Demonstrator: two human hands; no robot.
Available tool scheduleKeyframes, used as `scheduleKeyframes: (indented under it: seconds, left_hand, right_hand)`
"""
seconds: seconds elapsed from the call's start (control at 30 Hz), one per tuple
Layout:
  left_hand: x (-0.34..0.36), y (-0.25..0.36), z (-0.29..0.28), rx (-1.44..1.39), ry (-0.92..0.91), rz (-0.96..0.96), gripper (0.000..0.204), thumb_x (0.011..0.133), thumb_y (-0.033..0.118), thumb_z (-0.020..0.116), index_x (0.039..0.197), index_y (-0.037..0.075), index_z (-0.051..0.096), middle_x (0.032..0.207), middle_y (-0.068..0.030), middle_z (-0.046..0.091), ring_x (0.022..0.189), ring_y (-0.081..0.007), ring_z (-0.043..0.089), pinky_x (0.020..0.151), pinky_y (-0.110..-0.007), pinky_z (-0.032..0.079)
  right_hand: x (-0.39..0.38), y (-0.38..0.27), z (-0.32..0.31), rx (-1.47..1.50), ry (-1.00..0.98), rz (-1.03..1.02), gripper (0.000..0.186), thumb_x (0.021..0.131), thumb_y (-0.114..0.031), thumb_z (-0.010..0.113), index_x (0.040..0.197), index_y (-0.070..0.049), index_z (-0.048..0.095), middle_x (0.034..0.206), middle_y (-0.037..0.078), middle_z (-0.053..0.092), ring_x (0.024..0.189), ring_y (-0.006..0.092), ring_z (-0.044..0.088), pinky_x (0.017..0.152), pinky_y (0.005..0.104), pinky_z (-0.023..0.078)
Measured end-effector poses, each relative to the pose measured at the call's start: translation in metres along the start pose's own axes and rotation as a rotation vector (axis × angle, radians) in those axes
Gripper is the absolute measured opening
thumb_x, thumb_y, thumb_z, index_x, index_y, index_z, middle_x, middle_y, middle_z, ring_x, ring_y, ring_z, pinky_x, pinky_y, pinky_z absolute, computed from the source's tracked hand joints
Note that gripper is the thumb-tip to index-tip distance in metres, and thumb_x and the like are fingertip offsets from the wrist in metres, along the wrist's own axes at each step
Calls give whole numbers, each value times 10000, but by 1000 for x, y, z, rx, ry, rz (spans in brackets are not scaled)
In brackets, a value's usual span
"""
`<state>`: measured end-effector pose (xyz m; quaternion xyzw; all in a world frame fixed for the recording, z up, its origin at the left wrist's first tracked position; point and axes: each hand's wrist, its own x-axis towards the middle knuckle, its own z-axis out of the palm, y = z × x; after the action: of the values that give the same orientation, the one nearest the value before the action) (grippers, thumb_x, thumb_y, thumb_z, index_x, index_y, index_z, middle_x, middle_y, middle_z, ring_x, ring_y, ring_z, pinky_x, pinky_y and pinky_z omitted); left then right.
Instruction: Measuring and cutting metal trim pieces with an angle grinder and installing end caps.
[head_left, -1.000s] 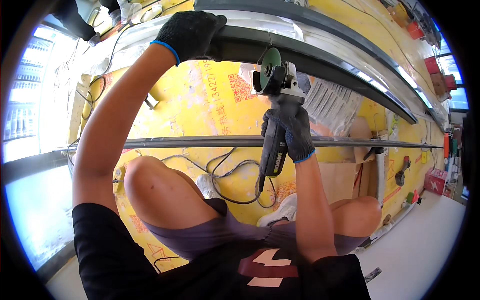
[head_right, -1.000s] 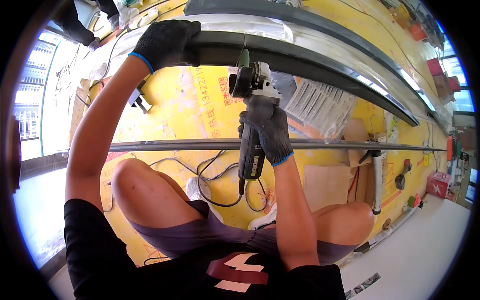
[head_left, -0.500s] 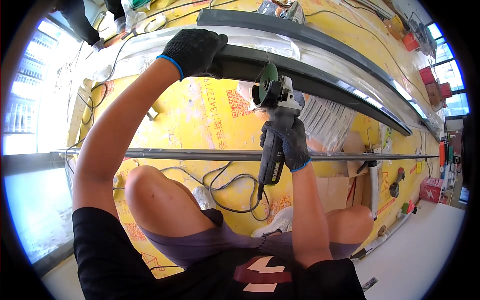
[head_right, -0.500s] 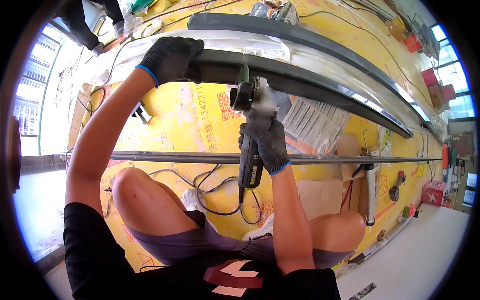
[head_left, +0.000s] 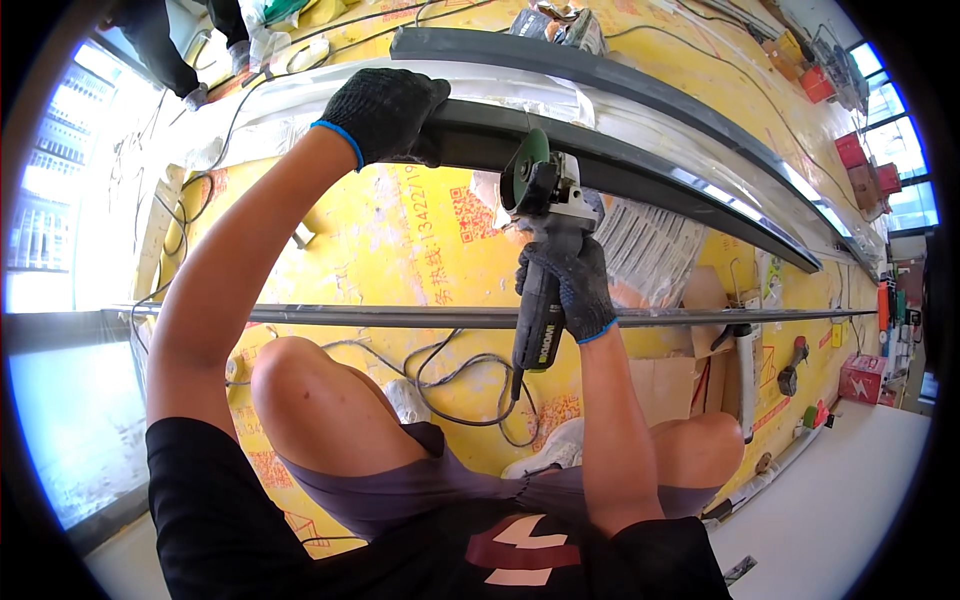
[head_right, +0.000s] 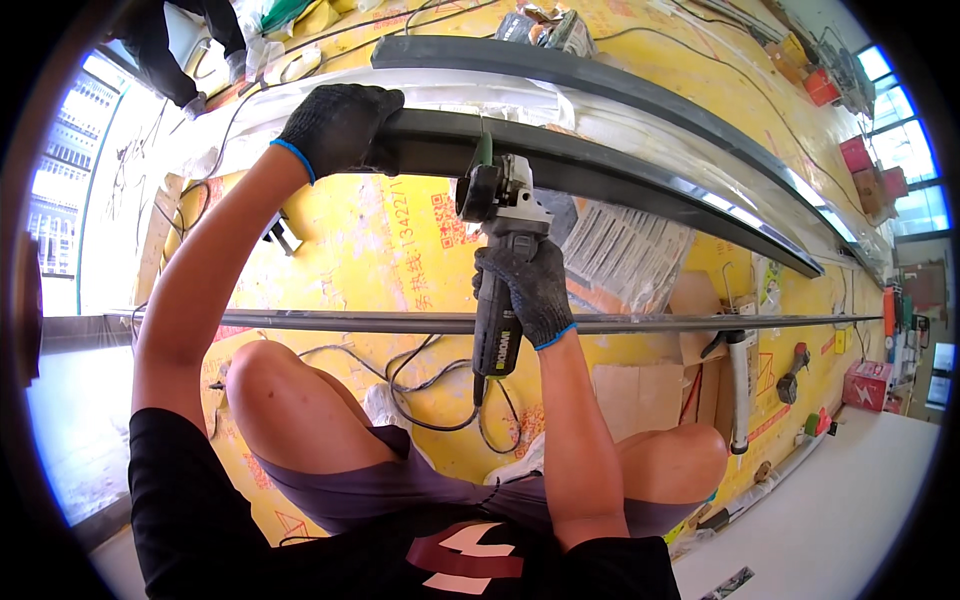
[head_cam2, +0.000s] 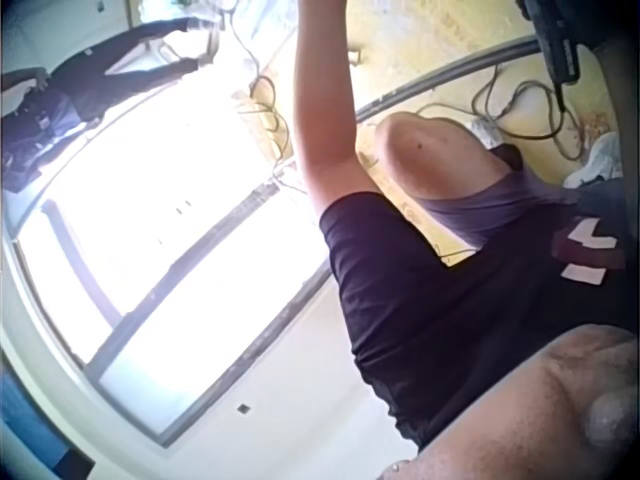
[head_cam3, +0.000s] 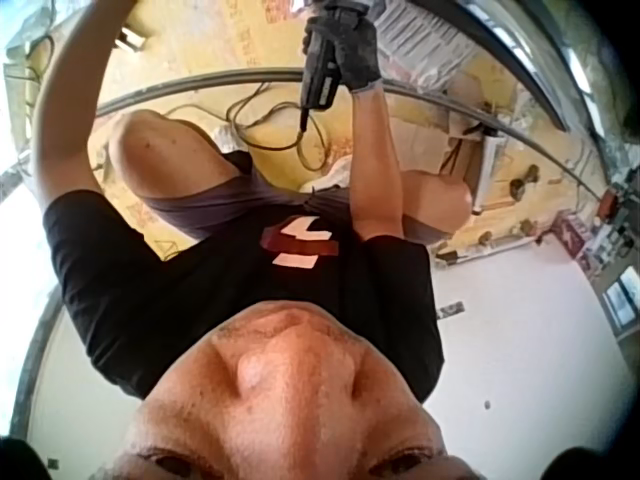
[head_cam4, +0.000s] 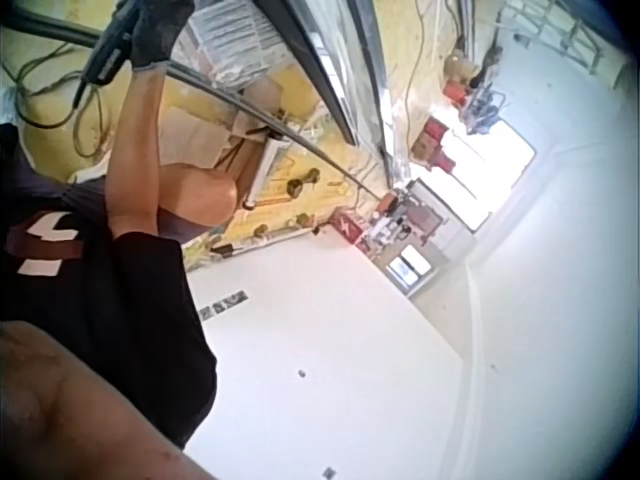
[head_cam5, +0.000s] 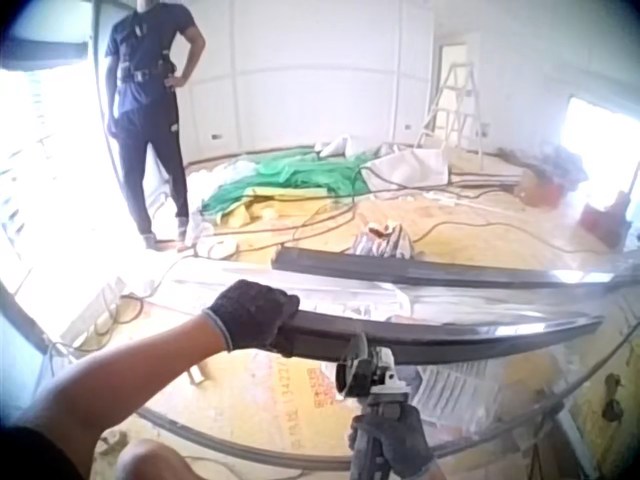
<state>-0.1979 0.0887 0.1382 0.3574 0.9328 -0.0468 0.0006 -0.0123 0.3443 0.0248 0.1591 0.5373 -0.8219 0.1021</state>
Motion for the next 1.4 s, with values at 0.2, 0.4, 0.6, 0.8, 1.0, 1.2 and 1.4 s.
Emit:
scheduleKeyframes:
  seconds: [0.2, 0.4, 0.6, 0.8, 1.0, 1.2, 1.4]
  left_hand:
    - [-1, -1, 1, -5, 16, 5, 642, 683, 439, 941, 1125, 70, 657, 1069, -175, 739, 1010, -401, 711, 874, -499, 570]
    - [-5, -1, 2, -31, 60, 26, 601, 688, 428, 940, 1082, 81, 646, 1030, -164, 736, 983, -402, 712, 847, -505, 567]
    - [-4, 0, 5, -28, 82, 30, 566, 669, 411, 952, 1014, 80, 650, 949, -159, 731, 931, -406, 718, 819, -492, 572]
    - [-6, -3, 6, -36, 154, 71, 576, 653, 416, 960, 1008, 86, 650, 930, -165, 723, 921, -411, 713, 808, -489, 569]
    - [-5, -2, 5, -50, 125, 43, 617, 627, 428, 972, 1020, 80, 647, 936, -170, 718, 928, -408, 710, 806, -496, 564]
    - [-5, -1, 6, -39, 143, 52, 618, 622, 424, 974, 1016, 79, 646, 937, -172, 718, 929, -412, 708, 804, -505, 560]
    - [-4, 1, 2, -28, 128, 54, 615, 620, 421, 974, 1000, 77, 636, 928, -174, 717, 920, -417, 708, 792, -509, 555]
  right_hand:
    - [5, -6, 4, 14, -16, -16, 277, 873, -81, 782, 1102, 19, 660, 812, 111, 706, 632, 221, 709, 564, 354, 607]
    - [4, -14, 6, -29, 12, 3, 295, 852, -69, 790, 1107, 0, 657, 799, 113, 696, 613, 215, 700, 538, 342, 589]
    - [3, -24, 8, -16, -24, -3, 317, 863, -85, 782, 1136, -1, 644, 800, 115, 686, 626, 212, 695, 549, 342, 584]
    - [3, -27, 10, 0, -36, 36, 317, 869, -104, 781, 1144, -28, 643, 785, 95, 669, 609, 193, 670, 540, 339, 566]
    - [0, -31, 9, -50, -65, 28, 331, 889, -215, 790, 1105, 5, 671, 815, 98, 681, 638, 205, 691, 582, 346, 598]
    - [1, -30, 9, -55, -72, 32, 335, 886, -211, 788, 1114, 2, 666, 813, 96, 679, 638, 204, 690, 585, 345, 597]
    - [2, -28, 6, -63, -72, 39, 328, 883, -193, 787, 1113, 2, 657, 814, 95, 675, 638, 204, 690, 585, 346, 597]
